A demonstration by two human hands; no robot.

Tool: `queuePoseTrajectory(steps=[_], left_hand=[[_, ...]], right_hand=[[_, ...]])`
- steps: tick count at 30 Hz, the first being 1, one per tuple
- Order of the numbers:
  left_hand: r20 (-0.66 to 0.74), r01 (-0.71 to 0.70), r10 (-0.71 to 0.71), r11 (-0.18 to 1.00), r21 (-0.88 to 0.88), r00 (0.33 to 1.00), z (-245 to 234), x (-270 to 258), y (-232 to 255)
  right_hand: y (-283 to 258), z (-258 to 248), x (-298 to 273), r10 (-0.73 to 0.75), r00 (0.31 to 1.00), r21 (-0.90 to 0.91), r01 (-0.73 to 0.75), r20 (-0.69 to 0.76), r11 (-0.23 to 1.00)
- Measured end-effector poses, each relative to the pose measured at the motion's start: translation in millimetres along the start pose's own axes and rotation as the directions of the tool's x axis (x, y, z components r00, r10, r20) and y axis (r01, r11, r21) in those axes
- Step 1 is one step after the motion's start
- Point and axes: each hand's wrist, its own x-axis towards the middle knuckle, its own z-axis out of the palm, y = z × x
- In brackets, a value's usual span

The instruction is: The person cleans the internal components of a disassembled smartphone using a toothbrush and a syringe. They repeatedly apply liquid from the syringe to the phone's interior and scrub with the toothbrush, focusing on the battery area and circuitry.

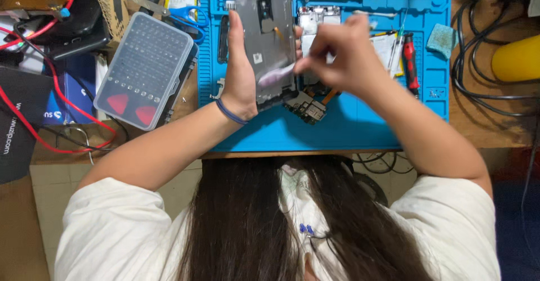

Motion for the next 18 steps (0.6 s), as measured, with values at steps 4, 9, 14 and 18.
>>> queuePoseTrajectory(steps=[4, 9, 14, 18], left_hand=[[-0.137, 0.014, -0.012, 1.0, 0.014, 0.991, -1.2, 5.9, -6.1], [-0.166, -0.015, 0.017, 1.0, 0.014, 0.986, -1.8, 7.3, -8.1], [-0.091, 0.094, -0.1, 0.993, -0.071, 0.991, -1.1, 4.2, -8.7], [-0.076, 0.032, -0.035, 0.999, -0.039, 0.997, 6.5, -0.9, -2.9]], right_hand=[[6.9, -8.1, -0.5, -0.008, 0.992, -0.11, -0.006, -0.129, 0.994], [18.5, -10.6, 2.8, 0.004, 0.991, -0.161, -0.026, -0.137, 0.987], [5.4, -3.7, 0.7, 0.008, 0.998, -0.034, -0.01, -0.069, 0.999], [-5.5, -2.6, -1.6, -0.021, 0.991, -0.057, 0.014, -0.135, 0.998]])
